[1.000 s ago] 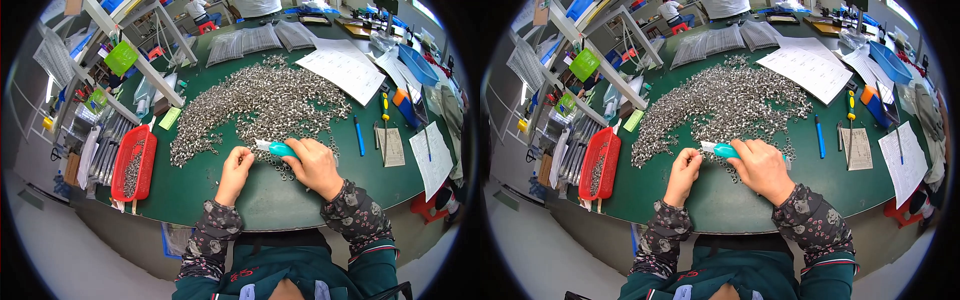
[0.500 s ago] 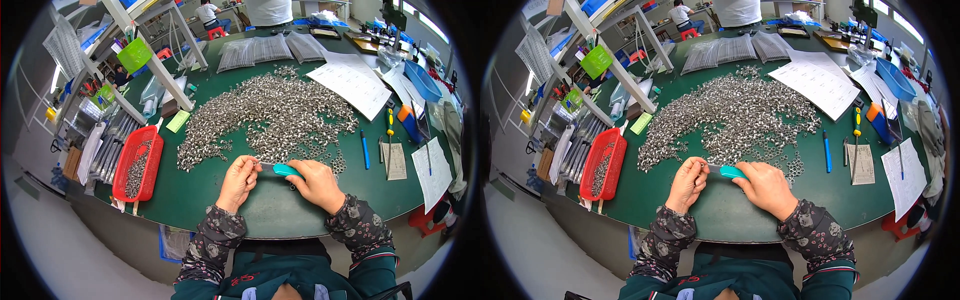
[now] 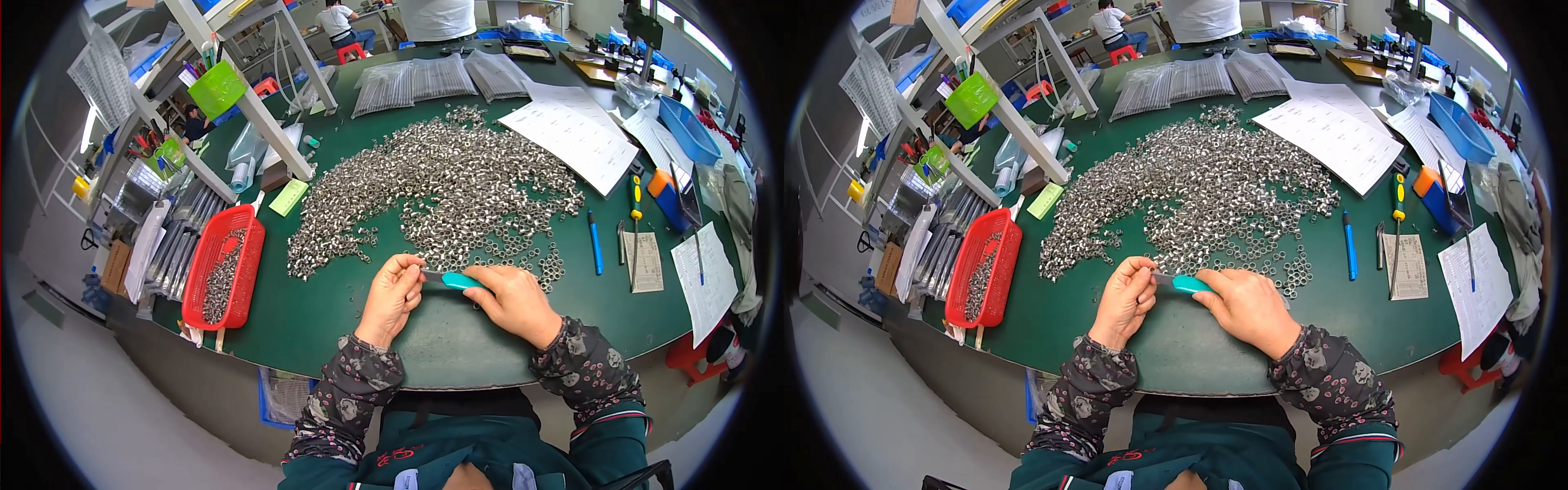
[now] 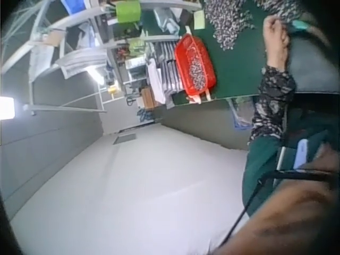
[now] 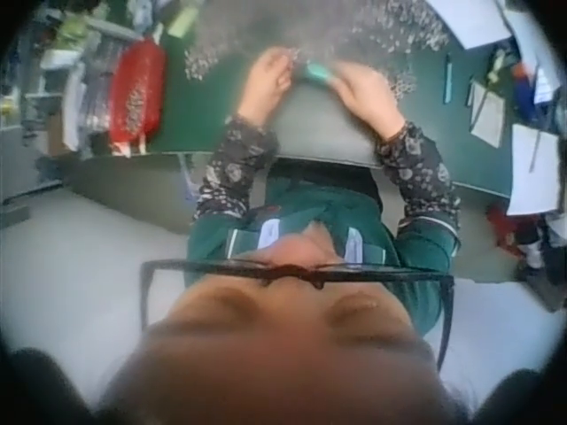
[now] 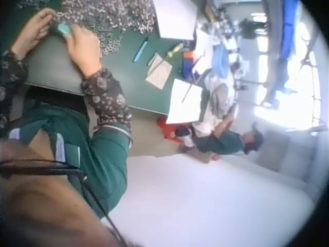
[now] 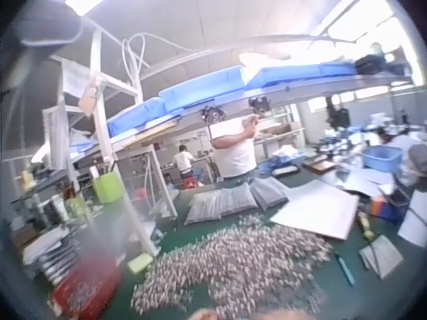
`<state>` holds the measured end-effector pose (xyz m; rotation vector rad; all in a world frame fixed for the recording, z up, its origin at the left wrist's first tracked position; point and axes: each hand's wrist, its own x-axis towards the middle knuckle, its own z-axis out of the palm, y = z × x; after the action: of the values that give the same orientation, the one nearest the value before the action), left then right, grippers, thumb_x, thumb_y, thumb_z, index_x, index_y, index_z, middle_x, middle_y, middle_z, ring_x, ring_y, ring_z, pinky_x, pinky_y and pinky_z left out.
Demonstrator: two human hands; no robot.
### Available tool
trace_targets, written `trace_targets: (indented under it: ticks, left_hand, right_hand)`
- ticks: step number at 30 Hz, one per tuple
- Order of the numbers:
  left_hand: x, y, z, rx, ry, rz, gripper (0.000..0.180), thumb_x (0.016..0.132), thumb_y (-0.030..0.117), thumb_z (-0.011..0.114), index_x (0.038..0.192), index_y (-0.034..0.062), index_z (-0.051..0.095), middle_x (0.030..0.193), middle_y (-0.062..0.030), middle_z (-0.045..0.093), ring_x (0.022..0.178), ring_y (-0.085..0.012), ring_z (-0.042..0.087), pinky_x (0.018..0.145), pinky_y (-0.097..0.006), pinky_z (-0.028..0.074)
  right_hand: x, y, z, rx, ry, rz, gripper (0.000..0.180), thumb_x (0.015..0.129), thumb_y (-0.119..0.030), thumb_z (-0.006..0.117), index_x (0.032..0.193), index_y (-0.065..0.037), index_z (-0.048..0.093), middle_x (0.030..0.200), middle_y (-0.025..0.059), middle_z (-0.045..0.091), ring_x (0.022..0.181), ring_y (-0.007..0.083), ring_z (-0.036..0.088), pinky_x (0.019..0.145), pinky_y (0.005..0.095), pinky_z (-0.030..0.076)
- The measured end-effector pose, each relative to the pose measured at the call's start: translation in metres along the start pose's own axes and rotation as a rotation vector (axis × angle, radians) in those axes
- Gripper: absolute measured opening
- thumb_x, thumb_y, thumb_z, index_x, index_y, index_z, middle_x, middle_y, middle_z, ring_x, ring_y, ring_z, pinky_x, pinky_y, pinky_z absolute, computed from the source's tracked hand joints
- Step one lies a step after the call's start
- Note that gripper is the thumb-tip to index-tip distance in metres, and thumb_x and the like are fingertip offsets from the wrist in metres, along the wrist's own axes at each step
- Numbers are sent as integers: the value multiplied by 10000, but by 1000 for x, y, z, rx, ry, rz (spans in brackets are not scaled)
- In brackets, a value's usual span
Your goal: Picking and sorting through a large pile of small metal hardware components on a workbench using a specialized tool.
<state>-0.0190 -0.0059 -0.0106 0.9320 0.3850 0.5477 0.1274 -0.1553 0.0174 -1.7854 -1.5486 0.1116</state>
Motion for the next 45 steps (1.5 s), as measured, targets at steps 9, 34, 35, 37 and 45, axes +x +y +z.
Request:
trace_targets:
  ticks: [9, 34, 35, 37, 45]
  left_hand:
    - [-2, 0, 1, 47, 55, -9, 114, 897, 140, 527, 933, 34, 545, 662, 12, 479, 490, -24, 333, 389, -156, 229]
    - [-2, 0, 1, 288, 89, 5, 219, 928, 253, 475, 861, 54, 541, 624, 26, 448, 463, -12, 316, 388, -156, 227]
    - [-2, 0, 0, 300, 78, 0, 232, 928, 266, 475, 856, 56, 542, 620, 27, 445, 458, -10, 311, 387, -155, 225]
    - [-3, 2, -1, 312, 69, -6, 244, 927, 280, 475, 852, 58, 543, 617, 27, 442, 452, -9, 305, 386, -155, 224]
    - [-6, 9, 2, 403, -21, -94, 255, 923, 288, 482, 795, 73, 534, 650, 41, 452, 482, 2, 319, 402, -141, 235]
  right_hand:
    - [0, -1, 0, -60, 44, -42, 200, 790, -247, 605, 927, -101, 604, 698, 102, 574, 663, 298, 579, 571, 401, 459]
    - [2, 4, 2, -239, 166, -251, 247, 711, -211, 673, 911, -102, 577, 673, 38, 513, 635, 209, 544, 557, 348, 440]
    - [2, 5, 1, -232, 169, -260, 255, 710, -214, 675, 919, -102, 580, 675, 38, 514, 637, 208, 544, 559, 349, 441]
    - [2, 5, 1, -223, 170, -265, 260, 710, -214, 675, 924, -101, 581, 675, 38, 513, 641, 208, 544, 565, 349, 440]
    - [5, 9, -12, -272, 122, -331, 291, 686, -207, 686, 932, -94, 581, 693, 34, 512, 667, 210, 526, 590, 345, 412]
